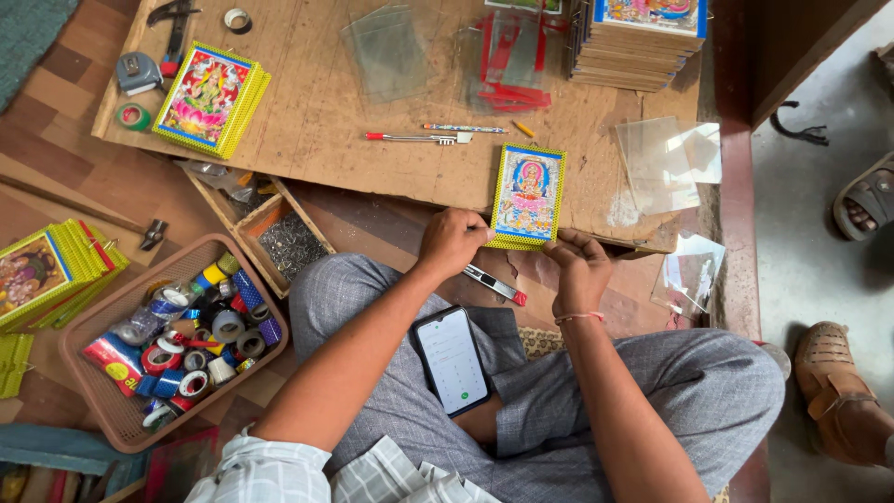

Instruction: The person sits on the floor at a low wooden workbench and wraps yellow beaded trim around the edges of small devotional picture plaques, pressing the trim to fit each side. They set finished plaques on a stack and pick up the next one, at one point using a utility knife to trim the beaded strip.

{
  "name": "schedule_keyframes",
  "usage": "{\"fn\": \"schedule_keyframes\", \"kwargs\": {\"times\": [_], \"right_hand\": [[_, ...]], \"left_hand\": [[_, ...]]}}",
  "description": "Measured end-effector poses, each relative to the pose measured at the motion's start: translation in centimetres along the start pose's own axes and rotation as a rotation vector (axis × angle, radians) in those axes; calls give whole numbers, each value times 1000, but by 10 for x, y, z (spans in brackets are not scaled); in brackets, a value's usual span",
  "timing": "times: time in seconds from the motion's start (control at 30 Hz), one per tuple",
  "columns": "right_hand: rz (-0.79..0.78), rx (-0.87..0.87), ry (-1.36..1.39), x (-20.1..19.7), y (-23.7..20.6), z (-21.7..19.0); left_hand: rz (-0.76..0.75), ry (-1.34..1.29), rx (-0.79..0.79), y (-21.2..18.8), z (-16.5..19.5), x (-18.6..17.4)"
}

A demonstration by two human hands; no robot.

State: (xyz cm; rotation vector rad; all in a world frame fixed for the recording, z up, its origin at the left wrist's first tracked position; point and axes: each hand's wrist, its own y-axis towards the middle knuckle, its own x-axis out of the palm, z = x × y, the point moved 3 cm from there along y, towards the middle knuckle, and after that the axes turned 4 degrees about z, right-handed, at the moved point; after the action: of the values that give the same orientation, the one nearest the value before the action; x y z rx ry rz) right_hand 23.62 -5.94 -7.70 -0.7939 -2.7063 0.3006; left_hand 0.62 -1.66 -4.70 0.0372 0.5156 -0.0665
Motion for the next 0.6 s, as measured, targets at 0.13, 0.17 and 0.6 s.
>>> {"fn": "schedule_keyframes", "kwargs": {"times": [0.13,0.17,0.6], "right_hand": [[86,67,51,-3,12,9],[107,53,60,-3,14,11],[104,-440,-378,47,-41,-11]], "left_hand": [[2,-71,-20,2,-10,10],[11,-90,-9,2,-12,12],[-14,-307,-106,-4,-8,38]]}}
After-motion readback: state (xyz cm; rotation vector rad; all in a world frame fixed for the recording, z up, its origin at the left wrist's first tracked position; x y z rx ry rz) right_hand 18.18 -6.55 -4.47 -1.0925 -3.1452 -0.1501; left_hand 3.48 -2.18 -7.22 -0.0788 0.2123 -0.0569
